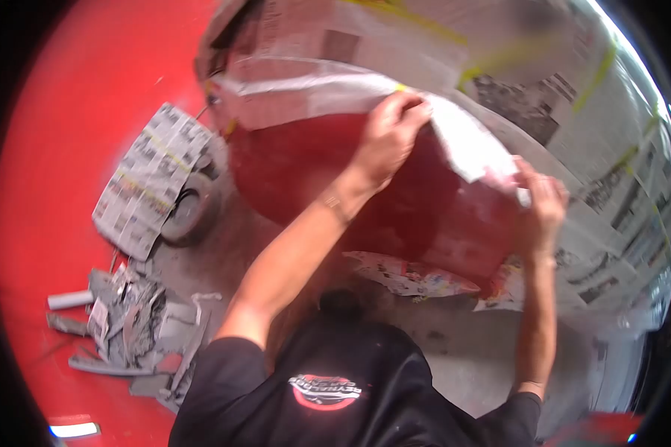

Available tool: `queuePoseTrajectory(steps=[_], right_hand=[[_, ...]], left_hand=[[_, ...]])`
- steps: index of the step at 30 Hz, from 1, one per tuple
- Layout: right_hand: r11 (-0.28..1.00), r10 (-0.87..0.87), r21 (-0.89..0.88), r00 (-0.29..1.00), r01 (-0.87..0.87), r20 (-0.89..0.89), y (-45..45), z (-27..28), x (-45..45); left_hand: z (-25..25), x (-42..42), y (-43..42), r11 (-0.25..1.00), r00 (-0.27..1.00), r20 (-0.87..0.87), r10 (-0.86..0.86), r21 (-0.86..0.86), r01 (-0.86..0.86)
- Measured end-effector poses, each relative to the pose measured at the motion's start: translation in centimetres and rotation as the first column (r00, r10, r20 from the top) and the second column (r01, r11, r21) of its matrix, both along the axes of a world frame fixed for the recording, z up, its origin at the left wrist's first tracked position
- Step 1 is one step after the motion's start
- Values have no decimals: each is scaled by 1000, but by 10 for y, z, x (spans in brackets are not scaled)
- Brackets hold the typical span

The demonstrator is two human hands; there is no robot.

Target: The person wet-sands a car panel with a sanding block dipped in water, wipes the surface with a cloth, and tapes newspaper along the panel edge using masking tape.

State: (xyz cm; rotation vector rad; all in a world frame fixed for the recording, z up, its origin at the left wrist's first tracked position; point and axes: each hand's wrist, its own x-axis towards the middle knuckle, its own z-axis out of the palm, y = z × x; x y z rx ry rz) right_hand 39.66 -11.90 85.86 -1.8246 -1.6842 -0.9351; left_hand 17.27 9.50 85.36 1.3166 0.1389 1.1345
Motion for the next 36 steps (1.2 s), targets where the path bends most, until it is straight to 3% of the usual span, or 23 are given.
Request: queuePoseTrajectory(steps=[1,3,4,5,7,9,11,15,17,19,20,23,25,26,28,29,30,31,33,35,36], right_hand=[[996,1,83,989,-13,151,14,19,20],[995,-1,99,988,-14,154,37,61,47],[995,-39,102,983,22,177,47,83,47],[999,-17,27,999,16,42,59,98,64],[976,-202,-97,976,194,-79,79,121,61],[970,-183,-178,980,167,-75,93,132,81],[969,-175,-186,984,164,-43,101,138,100],[963,-226,-155,974,220,-16,111,135,102],[956,-249,-165,968,243,-20,112,134,96],[961,-244,-122,968,249,58,115,129,99],[962,-244,-99,965,253,95,116,127,104],[950,-300,0,912,312,280,120,116,125],[937,-346,81,877,340,334,120,114,108],[921,-389,128,855,368,343,120,113,91],[894,-437,275,821,353,367,124,109,63],[893,-433,219,881,392,189,127,107,53],[892,-430,156,903,424,2,130,104,44],[890,-426,89,885,447,-187,132,99,37],[929,-280,115,871,352,-404,136,75,25],[956,-170,106,816,272,-553,137,41,27],[939,-17,288,860,189,-510,146,30,-4]], left_hand=[[7,7,10,996,999,6,47,81,-48],[16,0,7,930,964,-76,255,293,-223],[6,0,6,838,895,-17,446,358,-411],[-10,-3,7,787,840,6,542,347,-510],[-53,-22,15,553,612,-13,791,442,-706],[-87,-55,46,312,385,24,923,541,-781],[-99,-94,82,3,78,92,993,627,-779],[-81,-164,166,-241,-120,223,967,661,-711],[-62,-192,211,-129,-29,154,988,694,-708],[-29,-212,248,-129,78,250,965,711,-691],[-14,-220,266,-267,25,356,934,743,-614],[32,-221,286,-188,35,251,967,804,-565],[70,-208,261,-171,114,309,944,755,-633],[70,-212,287,-96,165,271,949,741,-665],[73,-220,309,-154,147,323,935,743,-651],[72,-223,319,-182,140,348,927,742,-645],[76,-224,319,47,210,154,965,690,-723],[70,-226,331,134,272,118,955,645,-752],[58,-232,353,306,397,62,916,535,-788],[48,-234,344,135,276,169,946,570,-810],[38,-238,351,182,308,132,942,571,-800]])
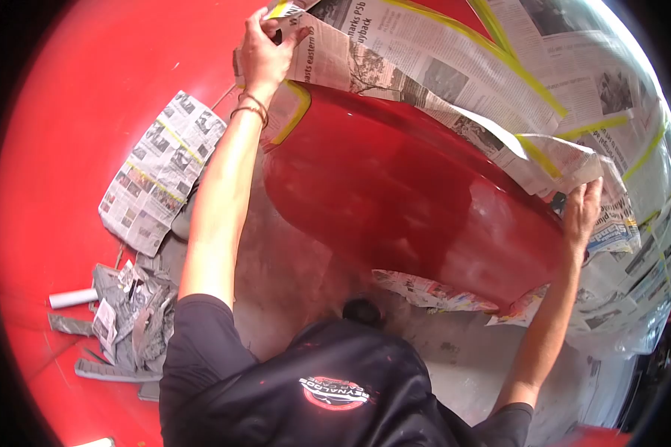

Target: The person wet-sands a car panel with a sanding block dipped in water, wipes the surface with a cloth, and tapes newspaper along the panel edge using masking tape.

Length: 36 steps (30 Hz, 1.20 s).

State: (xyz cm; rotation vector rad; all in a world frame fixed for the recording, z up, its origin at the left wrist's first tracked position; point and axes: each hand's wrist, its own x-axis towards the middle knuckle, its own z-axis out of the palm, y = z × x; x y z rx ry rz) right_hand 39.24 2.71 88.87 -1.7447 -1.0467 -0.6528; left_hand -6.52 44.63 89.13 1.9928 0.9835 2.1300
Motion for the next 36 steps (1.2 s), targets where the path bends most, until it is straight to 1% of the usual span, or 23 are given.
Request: queuePoseTrajectory(steps=[1,3,4,5,6,7,8,10,11,13,14,16,17,19,20,27,28,29,31,32,33,34,36], right_hand=[[992,111,63,994,-110,-14,2,-16,-1],[982,-4,-186,974,-39,-228,-19,-62,70],[980,118,-119,945,-160,-304,-30,-63,66],[939,343,186,814,-288,-470,-25,-71,56],[801,576,507,637,-318,-512,-21,-78,46],[688,725,402,569,-604,-388,-27,-64,29],[654,756,437,512,-618,-408,-31,-65,21],[850,524,175,759,-497,-387,-32,-63,5],[968,202,-100,952,-230,-230,-31,-62,-4],[945,312,4,895,-328,-319,-27,-54,-15],[909,411,101,827,-404,-384,-29,-59,-3],[846,532,255,727,-468,-434,-28,-57,-9],[857,511,199,734,-476,-447,-31,-54,-9],[852,518,197,728,-484,-449,-34,-54,-15],[855,510,178,724,-488,-464,-37,-56,-17],[910,381,96,724,-403,-576,-22,-32,-19],[939,308,70,735,-336,-604,-17,-20,-19],[961,239,44,741,-272,-627,-11,-12,-17],[988,134,21,770,-154,-624,-1,-7,1],[996,65,-23,877,-87,-475,2,-15,21],[999,-5,-49,952,-11,-307,8,-24,34],[999,12,-30,938,-23,-347,10,-23,30],[999,25,31,922,-14,-387,13,-16,9]], left_hand=[[-12,-1,7,999,999,-7,-39,-36,39],[-33,-10,27,979,980,-35,-194,-74,191],[-41,-13,25,961,968,-16,-250,-124,246],[-62,-21,58,934,939,25,-344,-98,345],[-51,-18,27,857,857,141,-496,-80,509],[-54,-27,29,747,754,238,-612,-141,650],[-58,-41,39,706,740,195,-644,-220,673],[-54,-53,19,634,703,151,-695,-334,698],[-53,-60,11,623,701,93,-707,-387,680],[-49,-72,7,612,686,-32,-726,-484,626],[-59,-83,16,555,603,-26,-797,-424,715],[-69,-99,36,545,583,-61,-810,-445,711],[-71,-102,40,562,586,-87,-806,-424,710],[-62,-109,41,151,291,238,-926,-473,868],[-64,-109,38,283,435,203,-877,-513,811],[-38,-123,77,264,412,6,-911,-758,596],[-40,-117,81,200,399,122,-909,-710,675],[-38,-111,87,304,434,29,-900,-672,676],[-30,-92,79,353,622,110,-775,-741,571],[-42,-87,90,474,617,46,-786,-596,649],[-52,-82,100,509,623,44,-781,-535,675],[-62,-77,110,542,630,39,-775,-471,696],[-52,-60,92,534,722,142,-677,-580,615]])
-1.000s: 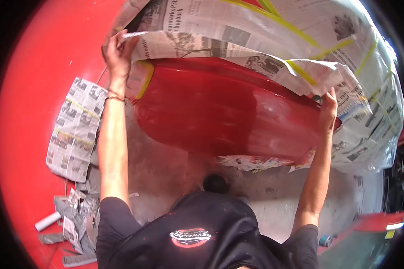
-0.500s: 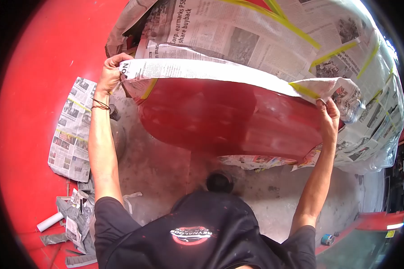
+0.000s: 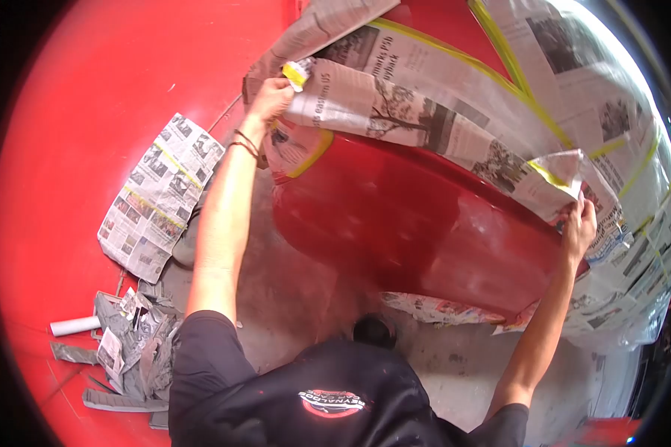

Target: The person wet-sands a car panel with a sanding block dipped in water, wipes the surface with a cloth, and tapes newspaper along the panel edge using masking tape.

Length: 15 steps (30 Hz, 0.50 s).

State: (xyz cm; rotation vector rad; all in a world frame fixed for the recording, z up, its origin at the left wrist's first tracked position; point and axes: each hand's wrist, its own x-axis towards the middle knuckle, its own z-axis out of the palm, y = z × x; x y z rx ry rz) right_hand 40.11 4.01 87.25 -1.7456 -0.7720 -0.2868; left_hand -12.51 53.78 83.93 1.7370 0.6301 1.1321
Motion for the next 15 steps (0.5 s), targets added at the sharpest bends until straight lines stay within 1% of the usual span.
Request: queuePoseTrajectory(steps=[1,3,4,5,6,7,8,9,11,13,15], right_hand=[[992,-125,30,991,124,42,4,13,-42],[961,-114,269,977,62,180,10,-5,-41],[952,-194,265,970,151,145,11,-3,-64],[957,-215,258,919,131,331,19,-2,-86],[962,-230,246,833,116,504,26,-1,-105],[966,-241,235,714,110,657,28,0,-114],[982,-190,136,715,133,672,32,-7,-113],[983,-176,94,696,155,696,34,-9,-112],[980,-143,14,655,199,742,43,-13,-109],[967,-173,7,634,255,754,45,-15,-103],[956,-226,50,612,290,758,47,-16,-92]], left_hand=[[5,6,-9,993,993,-44,111,-43,-113],[-2,13,-9,985,985,30,172,-41,-170],[-4,22,-20,985,968,185,171,-43,-166],[-4,24,-20,970,958,151,244,-31,-242],[-7,27,-14,949,942,118,315,-17,-315],[-8,31,-11,925,921,86,379,2,-381],[-8,35,-8,868,871,44,488,82,-490],[-11,33,-3,790,810,0,586,221,-571],[-16,43,11,603,686,-14,727,492,-629],[-3,51,-16,570,676,41,736,500,-652],[10,53,-51,566,679,69,731,494,-659]])
